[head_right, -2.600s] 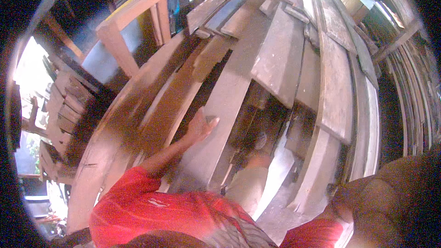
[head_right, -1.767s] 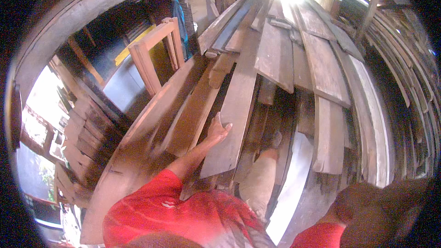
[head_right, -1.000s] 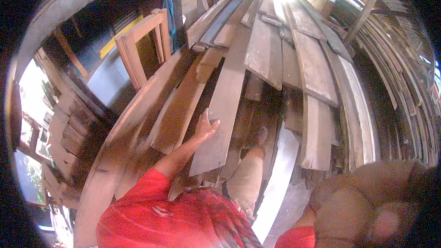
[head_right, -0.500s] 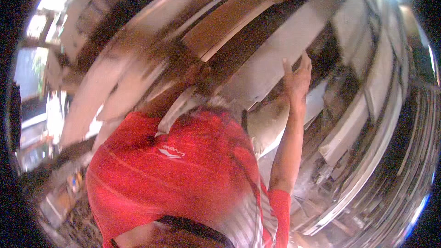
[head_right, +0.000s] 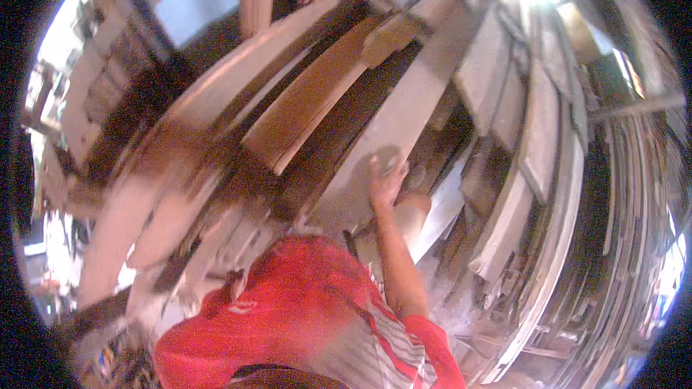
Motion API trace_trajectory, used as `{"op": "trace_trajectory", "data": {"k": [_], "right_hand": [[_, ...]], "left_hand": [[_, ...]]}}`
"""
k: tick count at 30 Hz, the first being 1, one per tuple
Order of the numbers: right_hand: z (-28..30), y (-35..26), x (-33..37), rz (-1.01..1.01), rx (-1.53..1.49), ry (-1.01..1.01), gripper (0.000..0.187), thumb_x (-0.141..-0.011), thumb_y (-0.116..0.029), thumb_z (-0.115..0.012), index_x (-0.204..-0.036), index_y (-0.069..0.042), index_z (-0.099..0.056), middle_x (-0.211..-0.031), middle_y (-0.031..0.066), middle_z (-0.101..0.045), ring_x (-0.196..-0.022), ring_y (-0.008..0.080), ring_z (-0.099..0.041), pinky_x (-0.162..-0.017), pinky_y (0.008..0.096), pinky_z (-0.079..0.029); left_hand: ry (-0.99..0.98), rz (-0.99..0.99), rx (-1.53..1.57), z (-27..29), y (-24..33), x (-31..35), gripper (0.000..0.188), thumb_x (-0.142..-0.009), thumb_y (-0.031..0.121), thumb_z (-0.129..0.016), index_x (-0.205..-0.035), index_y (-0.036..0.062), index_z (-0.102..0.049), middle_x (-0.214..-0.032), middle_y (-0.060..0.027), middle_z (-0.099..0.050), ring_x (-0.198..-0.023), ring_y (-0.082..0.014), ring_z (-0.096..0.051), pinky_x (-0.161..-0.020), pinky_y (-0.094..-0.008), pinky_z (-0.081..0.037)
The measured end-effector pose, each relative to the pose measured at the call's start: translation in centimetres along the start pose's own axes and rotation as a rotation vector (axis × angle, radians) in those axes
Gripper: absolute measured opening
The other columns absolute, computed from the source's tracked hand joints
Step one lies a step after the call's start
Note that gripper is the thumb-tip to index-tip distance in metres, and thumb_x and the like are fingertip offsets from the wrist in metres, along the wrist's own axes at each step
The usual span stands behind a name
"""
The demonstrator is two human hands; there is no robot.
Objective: The person sorts through a stack of wooden planks by picking up, moving, and repositioning the boards by hand.
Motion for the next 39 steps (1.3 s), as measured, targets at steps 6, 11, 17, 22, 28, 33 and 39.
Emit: {"op": "trace_trajectory", "data": {"k": [6, 11, 17, 22, 28, 33, 39], "right_hand": [[0.9, -1.4, 0.6, -0.037, -0.083, -0.037, 0.083, -0.09, -0.045, -0.071, -0.154, -0.012, -0.031, -0.149, 0.0341, -0.035, -0.138, 0.0495, -0.038, -0.114, 0.0523, -0.037], [0.0, -1.4, 0.2, -0.026, -0.084, -0.061, 0.082, -0.09, -0.044, -0.071, -0.155, -0.014, -0.031, -0.15, 0.0332, -0.035, -0.137, 0.0491, -0.04, -0.112, 0.0519, -0.038], [0.2, -1.7, 0.1, -0.083, -0.093, -0.086, 0.078, -0.09, -0.042, -0.071, -0.153, -0.016, -0.034, -0.151, 0.0298, -0.036, -0.138, 0.047, -0.04, -0.113, 0.0506, -0.038], [0.6, -2.1, 0.1, -0.087, -0.105, -0.076, 0.077, -0.089, -0.042, -0.071, -0.152, -0.017, -0.036, -0.15, 0.0291, -0.038, -0.138, 0.0457, -0.041, -0.113, 0.0498, -0.038], [0.6, -2.1, 0.2, -0.045, -0.096, -0.038, 0.072, -0.088, -0.037, -0.073, -0.149, -0.016, -0.04, -0.143, 0.0297, -0.045, -0.135, 0.0462, -0.043, -0.111, 0.0514, -0.04], [0.8, -2.7, 0.2, 0.012, -0.042, 0.013, 0.069, -0.089, -0.035, -0.072, -0.147, -0.011, -0.042, -0.138, 0.0295, -0.049, -0.131, 0.0463, -0.046, -0.109, 0.0516, -0.041], [0.7, -2.9, -0.1, 0.045, -0.003, 0.025, 0.065, -0.093, -0.031, -0.07, -0.145, -0.003, -0.044, -0.14, 0.0267, -0.049, -0.133, 0.0411, -0.046, -0.11, 0.0471, -0.04]], "left_hand": [[0.247, 0.325, 0.223, 10.7, -2.1, -18.9, 0.055, -0.096, 0.049, -0.055, -0.122, 0.0008, -0.06, -0.116, -0.0295, -0.064, -0.111, -0.0422, -0.063, -0.096, -0.0483, -0.047], [0.872, 0.404, 0.717, 23.2, -2.5, -27.6, 0.096, -0.089, 0.062, -0.062, -0.148, -0.0094, -0.035, -0.146, -0.0339, -0.043, -0.138, -0.0442, -0.041, -0.114, -0.0493, -0.033], [0.889, 0.236, 1.11, 30.8, 3.7, -32.6, 0.122, -0.078, 0.075, -0.068, -0.148, -0.0157, -0.027, -0.148, -0.0392, -0.037, -0.142, -0.0442, -0.038, -0.119, -0.0472, -0.03], [0.787, 0.146, 1.204, 30.4, 3.8, -35.5, 0.123, -0.076, 0.076, -0.069, -0.147, -0.0155, -0.027, -0.148, -0.039, -0.037, -0.142, -0.0437, -0.038, -0.118, -0.0474, -0.03], [0.687, 0.196, 1.263, 28.4, 3.9, -35.6, 0.12, -0.077, 0.074, -0.069, -0.147, -0.0149, -0.028, -0.148, -0.0382, -0.038, -0.142, -0.0436, -0.038, -0.118, -0.0476, -0.03], [0.617, 0.236, 1.31, 25.9, 4.9, -35.8, 0.118, -0.078, 0.073, -0.069, -0.147, -0.0144, -0.029, -0.148, -0.0375, -0.038, -0.141, -0.0434, -0.039, -0.118, -0.0478, -0.03], [0.575, 0.261, 1.305, 25.6, 5.1, -36.6, 0.116, -0.079, 0.071, -0.069, -0.147, -0.0138, -0.03, -0.147, -0.0366, -0.039, -0.141, -0.0432, -0.039, -0.118, -0.048, -0.03]]}}
Point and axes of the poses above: each hand's wrist, its own x-axis away from the middle knuckle, its own z-axis out of the back of the hand, y = z × x, the point moved 10 cm from there along -x, towards the middle knuckle
